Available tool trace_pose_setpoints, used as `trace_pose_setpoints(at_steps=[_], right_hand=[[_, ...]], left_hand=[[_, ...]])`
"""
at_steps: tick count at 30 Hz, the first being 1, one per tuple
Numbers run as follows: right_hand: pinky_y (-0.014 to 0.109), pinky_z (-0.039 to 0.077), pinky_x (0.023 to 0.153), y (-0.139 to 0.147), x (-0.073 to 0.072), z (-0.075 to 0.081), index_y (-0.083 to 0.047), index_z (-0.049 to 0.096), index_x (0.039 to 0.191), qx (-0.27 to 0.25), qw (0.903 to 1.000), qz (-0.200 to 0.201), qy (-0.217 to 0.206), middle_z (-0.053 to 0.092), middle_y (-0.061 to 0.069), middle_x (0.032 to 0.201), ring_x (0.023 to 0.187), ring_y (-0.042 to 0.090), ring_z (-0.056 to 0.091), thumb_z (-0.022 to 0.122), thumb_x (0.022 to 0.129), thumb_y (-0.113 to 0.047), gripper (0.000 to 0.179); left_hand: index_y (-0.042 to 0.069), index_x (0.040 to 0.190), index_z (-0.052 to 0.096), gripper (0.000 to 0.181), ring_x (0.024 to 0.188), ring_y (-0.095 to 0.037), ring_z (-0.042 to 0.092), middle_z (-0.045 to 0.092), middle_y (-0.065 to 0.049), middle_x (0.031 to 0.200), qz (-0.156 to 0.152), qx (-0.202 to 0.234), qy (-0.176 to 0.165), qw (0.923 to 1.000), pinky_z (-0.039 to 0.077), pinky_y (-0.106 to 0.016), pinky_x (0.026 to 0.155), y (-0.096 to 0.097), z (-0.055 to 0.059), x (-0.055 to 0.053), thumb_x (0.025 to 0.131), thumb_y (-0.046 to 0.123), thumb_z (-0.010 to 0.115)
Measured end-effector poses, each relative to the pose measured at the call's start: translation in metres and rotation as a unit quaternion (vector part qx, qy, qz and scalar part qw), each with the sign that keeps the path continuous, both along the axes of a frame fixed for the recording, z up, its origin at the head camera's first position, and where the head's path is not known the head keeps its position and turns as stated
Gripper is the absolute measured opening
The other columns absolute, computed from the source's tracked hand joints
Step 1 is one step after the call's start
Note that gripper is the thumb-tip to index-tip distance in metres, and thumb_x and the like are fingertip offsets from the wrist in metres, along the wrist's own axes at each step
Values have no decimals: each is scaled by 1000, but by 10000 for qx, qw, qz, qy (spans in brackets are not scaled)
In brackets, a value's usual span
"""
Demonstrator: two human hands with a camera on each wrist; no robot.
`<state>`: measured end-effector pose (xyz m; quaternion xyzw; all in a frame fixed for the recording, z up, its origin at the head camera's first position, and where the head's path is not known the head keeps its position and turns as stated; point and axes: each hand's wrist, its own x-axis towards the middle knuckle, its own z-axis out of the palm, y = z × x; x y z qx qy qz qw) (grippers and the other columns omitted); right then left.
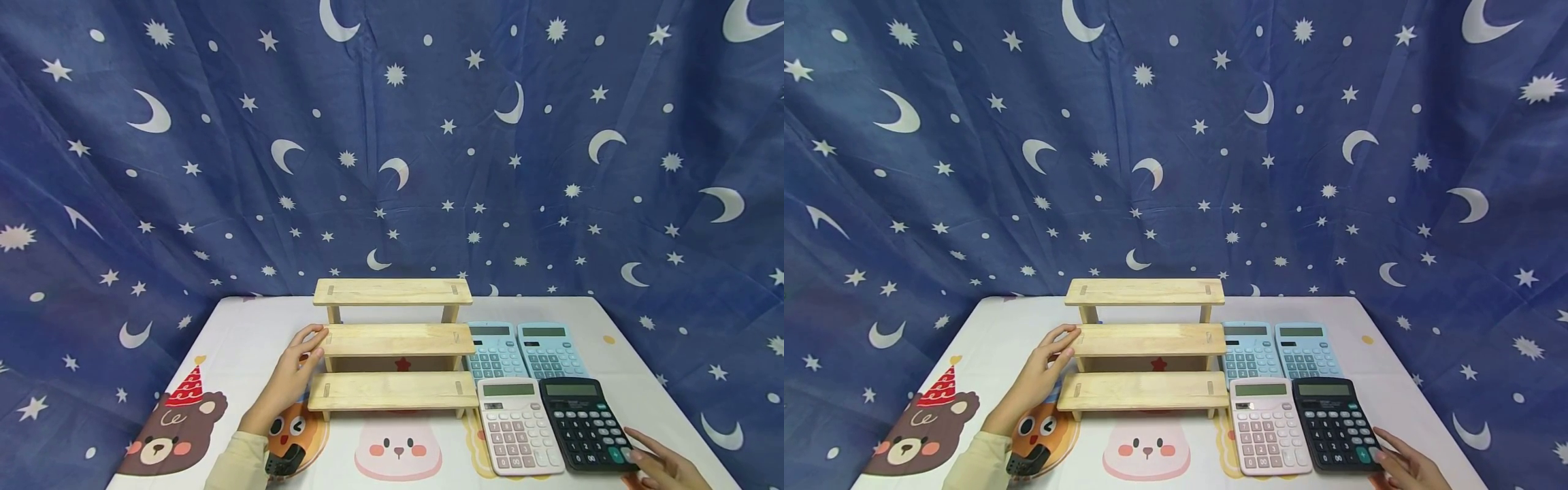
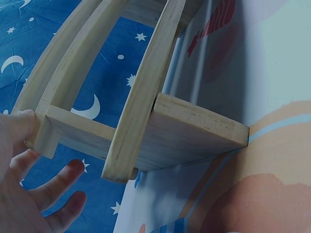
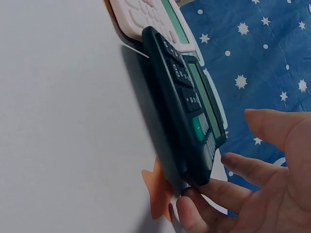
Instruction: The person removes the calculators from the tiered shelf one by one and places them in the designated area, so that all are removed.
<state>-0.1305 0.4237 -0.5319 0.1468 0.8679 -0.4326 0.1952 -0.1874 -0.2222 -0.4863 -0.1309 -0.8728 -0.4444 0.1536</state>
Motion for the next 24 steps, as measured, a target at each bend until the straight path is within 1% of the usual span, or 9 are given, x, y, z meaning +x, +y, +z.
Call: trace_pose_setpoints(at_steps=[1, 3, 5, 6, 14, 19, 24], right_hand=[[43, 59, 83, 0, 0, 0, 15, 18, 153, 27, 10000, 59, 9, 46, 42, 142, 110, 39, 67, 49, 104, -51, 88], [50, 59, 87, 0, 1, 1, 16, 19, 153, 100, 9999, 125, 23, 37, 44, 147, 118, 51, 61, 47, 104, -51, 87], [56, 58, 88, 0, 1, 1, 17, 19, 152, 157, 9996, 223, 51, 31, 45, 149, 124, 58, 53, 46, 105, -51, 87], [56, 57, 88, 0, 1, 1, 17, 20, 152, 188, 9995, 242, 54, 29, 45, 150, 126, 59, 52, 45, 105, -51, 86], [56, 58, 86, 0, 0, 4, 16, 22, 151, 311, 9988, 369, 42, 29, 46, 149, 122, 57, 56, 44, 105, -52, 85], [57, 58, 85, 1, -2, 9, 16, 23, 150, 349, 9984, 419, 138, 39, 44, 145, 118, 52, 61, 46, 105, -49, 82], [55, 59, 85, 1, -3, 15, 17, 25, 149, 347, 9983, 414, 214, 46, 43, 141, 119, 52, 61, 48, 106, -47, 81]], left_hand=[[-3, 144, 52, 42, 137, -47, 49, 44, -19, 154, 1, 5, -2, 10000, 51, -58, 99, 0, 0, 0, 106, 16, 51], [-3, 144, 52, 42, 137, -47, 49, 44, -19, 154, 6, 17, -7, 10000, 50, -59, 99, 0, 0, 0, 106, 16, 51], [-3, 144, 52, 43, 137, -47, 49, 44, -19, 154, 14, 13, -7, 10000, 50, -59, 99, 0, 0, 0, 106, 16, 51], [-4, 144, 52, 42, 137, -47, 49, 44, -19, 154, 18, 7, -4, 10000, 51, -59, 99, 0, 0, 0, 106, 16, 51], [-3, 144, 52, 42, 136, -45, 50, 44, -19, 154, 25, -51, 55, 10000, 52, -56, 97, 1, 0, 0, 106, 15, 51], [-3, 144, 52, 42, 135, -47, 50, 45, -19, 154, 19, -43, 108, 9999, 52, -58, 97, 2, 0, 0, 106, 15, 50], [-3, 144, 52, 42, 135, -46, 51, 45, -19, 153, 9, -68, 109, 9999, 52, -58, 97, 3, 1, 1, 107, 15, 50]])
